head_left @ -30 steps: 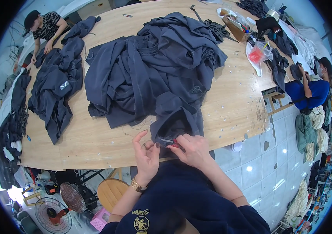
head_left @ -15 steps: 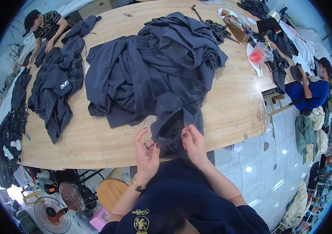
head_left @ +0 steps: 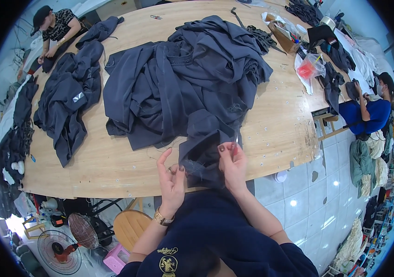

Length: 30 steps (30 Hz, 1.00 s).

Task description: Trim loose threads from finished grey garments using small scissors.

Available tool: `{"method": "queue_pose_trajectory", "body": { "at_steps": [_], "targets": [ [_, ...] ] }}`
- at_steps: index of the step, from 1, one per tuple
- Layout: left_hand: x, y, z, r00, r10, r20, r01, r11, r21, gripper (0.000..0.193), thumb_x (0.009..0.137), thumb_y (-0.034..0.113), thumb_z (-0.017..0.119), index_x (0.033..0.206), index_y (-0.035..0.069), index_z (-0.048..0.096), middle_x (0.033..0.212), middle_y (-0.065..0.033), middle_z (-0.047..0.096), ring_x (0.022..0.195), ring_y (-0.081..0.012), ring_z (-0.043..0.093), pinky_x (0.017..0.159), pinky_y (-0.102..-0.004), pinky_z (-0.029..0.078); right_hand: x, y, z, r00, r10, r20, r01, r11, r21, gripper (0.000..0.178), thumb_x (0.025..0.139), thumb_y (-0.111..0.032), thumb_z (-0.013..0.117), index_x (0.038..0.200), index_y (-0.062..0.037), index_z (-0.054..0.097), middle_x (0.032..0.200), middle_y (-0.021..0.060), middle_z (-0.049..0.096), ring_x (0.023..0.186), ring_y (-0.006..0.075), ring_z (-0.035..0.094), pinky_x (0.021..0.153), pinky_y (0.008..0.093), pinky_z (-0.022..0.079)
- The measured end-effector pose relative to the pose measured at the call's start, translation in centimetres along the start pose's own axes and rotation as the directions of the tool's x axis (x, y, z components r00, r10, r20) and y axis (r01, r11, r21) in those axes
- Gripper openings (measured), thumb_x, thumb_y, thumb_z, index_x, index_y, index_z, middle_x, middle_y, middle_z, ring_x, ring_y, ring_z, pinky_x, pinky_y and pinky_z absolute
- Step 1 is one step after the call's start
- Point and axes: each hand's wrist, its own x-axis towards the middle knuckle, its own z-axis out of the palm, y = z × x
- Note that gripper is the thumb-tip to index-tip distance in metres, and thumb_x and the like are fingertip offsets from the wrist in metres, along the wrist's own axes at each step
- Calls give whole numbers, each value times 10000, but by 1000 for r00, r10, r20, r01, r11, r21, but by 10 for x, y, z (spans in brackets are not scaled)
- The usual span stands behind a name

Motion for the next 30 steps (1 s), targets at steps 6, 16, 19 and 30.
{"method": "queue_pose_trajectory", "body": {
  "at_steps": [6,16,19,30],
  "targets": [
    [2,-3,2,999,-41,34,44,995,-91,449,900,11,434,1307,68,255,784,-21,534,689,-47,490,653,-196,443,-14,-8,7,948,-56,313,200,870,-451,272,749,-80,692,990,-18,585,645,-56,500,514,-11,374,460,159,298],
    [2,-6,-1,999,-28,21,31,991,-128,415,907,28,419,1291,84,271,767,-19,532,705,-68,534,686,-275,527,15,-4,-25,970,-144,-198,163,983,84,68,891,-70,534,887,-19,579,753,-31,558,624,5,482,549,144,388],
    [3,-5,2,996,-43,77,58,978,-200,415,911,35,421,1290,85,261,806,-45,560,739,-89,566,691,-289,541,8,-12,-17,962,-238,-134,231,971,-68,63,879,-58,549,904,-14,586,758,-34,560,647,7,503,571,144,408],
    [2,-1,2,966,-242,92,258,865,-431,393,918,31,391,1279,104,254,942,-98,567,814,-155,612,687,-306,570,-5,5,0,974,8,226,29,987,-160,50,873,-23,532,875,11,569,815,1,586,751,40,514,685,167,406]
  ]
}}
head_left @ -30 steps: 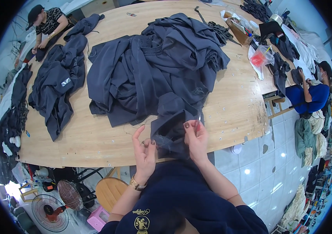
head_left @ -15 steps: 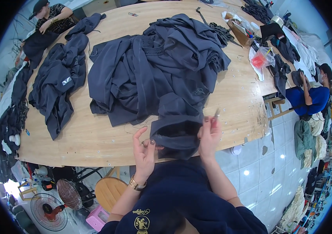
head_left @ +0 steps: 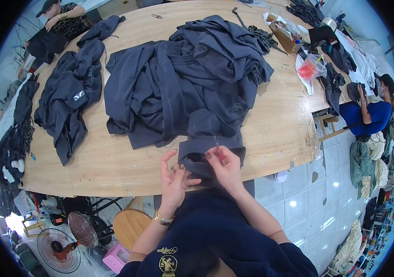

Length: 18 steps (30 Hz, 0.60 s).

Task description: Trim loose threads from finished grey garments using small scissors.

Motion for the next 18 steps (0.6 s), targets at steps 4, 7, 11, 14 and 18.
{"method": "queue_pose_trajectory", "body": {
  "at_steps": [4,7,11,14,18],
  "targets": [
    [3,-2,-9,971,-239,-34,217,925,-311,257,923,75,421,1177,88,379,963,-91,573,868,-178,598,805,-361,533,-3,-3,-17,998,27,-55,-31,996,-86,87,871,-81,552,854,4,543,717,-38,506,647,12,422,571,162,348],
    [5,-19,-26,934,-357,16,308,781,-543,150,917,105,462,1053,57,502,933,-66,588,872,-165,596,863,-372,499,-12,-12,-22,999,37,-9,-38,987,-158,117,864,-115,573,861,-3,538,695,-50,480,628,10,392,553,157,320],
    [-2,-18,-8,930,-366,24,326,792,-516,140,917,110,465,951,27,572,913,-82,627,870,-174,611,854,-318,504,-14,-9,-22,1000,-30,1,30,990,-136,141,844,-131,607,879,-6,551,640,-56,450,582,13,373,517,161,307],
    [-2,-16,-5,933,-345,98,352,830,-433,139,919,111,463,992,30,550,946,-85,620,883,-173,606,847,-318,502,-16,-22,-17,996,68,58,-51,968,-247,136,825,-96,621,907,-1,568,639,-33,504,566,29,400,500,182,337],
    [-3,-9,6,967,-248,65,256,921,-294,146,924,109,451,1017,26,527,981,-89,608,884,-169,605,847,-327,501,-11,-11,-17,971,-102,216,185,893,-411,148,810,-58,626,935,3,576,697,3,579,579,36,443,503,198,373]
  ]
}}
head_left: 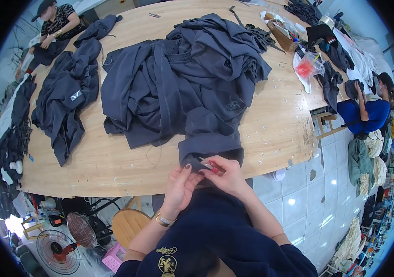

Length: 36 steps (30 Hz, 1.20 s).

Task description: Trim loose threads from finished grey garments using small scissors.

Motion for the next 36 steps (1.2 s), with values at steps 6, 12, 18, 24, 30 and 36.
{"method": "queue_pose_trajectory", "body": {
  "at_steps": [6,12,18,24,30,36],
  "targets": [
    [-1,0,-4,995,91,49,-94,994,54,169,932,107,437,1053,31,528,1005,-82,605,900,-164,601,852,-353,493,8,-2,-8,920,85,-384,-34,990,138,74,850,-69,588,859,-4,553,668,-29,526,586,13,426,524,163,350],
    [1,1,0,991,94,91,-103,989,106,192,934,109,438,1086,32,529,1028,-77,602,919,-162,593,851,-352,488,0,-7,-9,958,107,-267,-59,982,182,120,850,-127,600,833,-25,537,619,-29,472,552,14,389,489,176,319],
    [2,1,2,982,163,99,-179,966,186,184,928,100,455,1077,18,524,1031,-84,600,930,-162,587,835,-319,492,-2,-14,-5,986,-159,-48,136,939,-315,229,809,-234,619,760,-34,519,584,110,537,513,265,548,471,329,408],
    [3,-1,-3,961,246,123,-272,920,283,161,918,91,477,1038,-3,530,1008,-78,598,915,-137,581,809,-278,498,-3,-11,-6,982,-190,-6,170,890,-424,242,795,-273,630,738,-57,536,602,86,562,519,247,565,449,316,411],
    [1,-1,-3,942,305,140,-335,822,460,161,917,84,481,1019,-27,537,983,-62,591,896,-110,567,811,-263,489,-2,-14,-7,973,-232,-2,204,862,-465,255,785,-285,641,721,-65,531,601,72,565,509,234,565,440,307,408],
    [-2,2,2,938,310,158,-345,776,527,164,924,88,466,993,-45,534,980,-68,589,893,-110,568,817,-264,485,1,-10,-8,957,-291,16,258,819,-512,253,784,-282,646,725,-65,529,599,77,563,497,233,561,437,302,407]
  ]
}}
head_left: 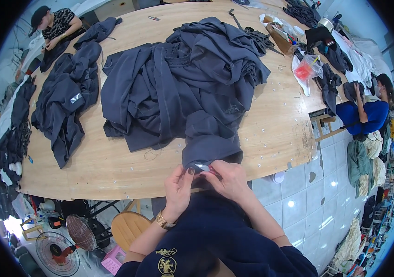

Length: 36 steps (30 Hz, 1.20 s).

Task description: Trim loose threads from finished grey garments using small scissors.

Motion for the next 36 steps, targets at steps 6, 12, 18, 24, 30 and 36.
{"method": "queue_pose_trajectory", "body": {
  "at_steps": [6,12,18,24,30,36],
  "targets": [
    [2,-3,0,998,-65,0,64,986,-153,196,938,119,442,976,-47,540,987,-76,588,886,-114,576,822,-269,489,2,-4,2,943,333,-26,-289,852,436,142,803,-131,636,825,-25,544,629,87,557,467,173,507,458,248,378],
    [0,-5,-3,996,-93,0,93,992,-83,209,939,136,445,978,-43,545,959,-62,587,874,-116,581,829,-290,502,14,-7,16,995,98,0,-85,862,499,166,776,-29,641,932,-17,587,704,47,585,599,63,528,543,206,421],
    [3,-4,0,993,-115,-29,105,965,-239,211,944,144,430,991,-27,545,903,-59,596,840,-122,590,813,-309,512,10,2,26,928,372,-26,-242,656,715,49,857,-34,558,891,1,565,761,1,576,672,23,494,577,173,402],
    [5,-2,-5,981,-192,-5,176,912,-371,209,944,151,428,1004,-12,545,910,-78,602,829,-145,600,813,-341,515,3,1,17,882,468,45,-351,592,726,69,867,-72,567,839,-15,539,674,-48,473,598,-6,391,513,153,320],
    [6,0,-5,980,-199,2,183,898,-399,228,950,162,414,1019,-12,544,987,-118,617,902,-176,610,809,-326,508,-2,2,10,988,145,47,-152,966,210,199,799,-200,634,787,-29,533,588,90,528,501,196,543,469,289,399],
    [4,-3,-7,987,-163,4,155,926,-346,232,951,158,412,1018,-19,547,994,-119,617,906,-173,608,797,-304,504,1,2,8,988,121,93,-134,980,145,240,786,-261,636,743,-52,529,592,103,551,522,266,562,462,331,413]
  ]
}}
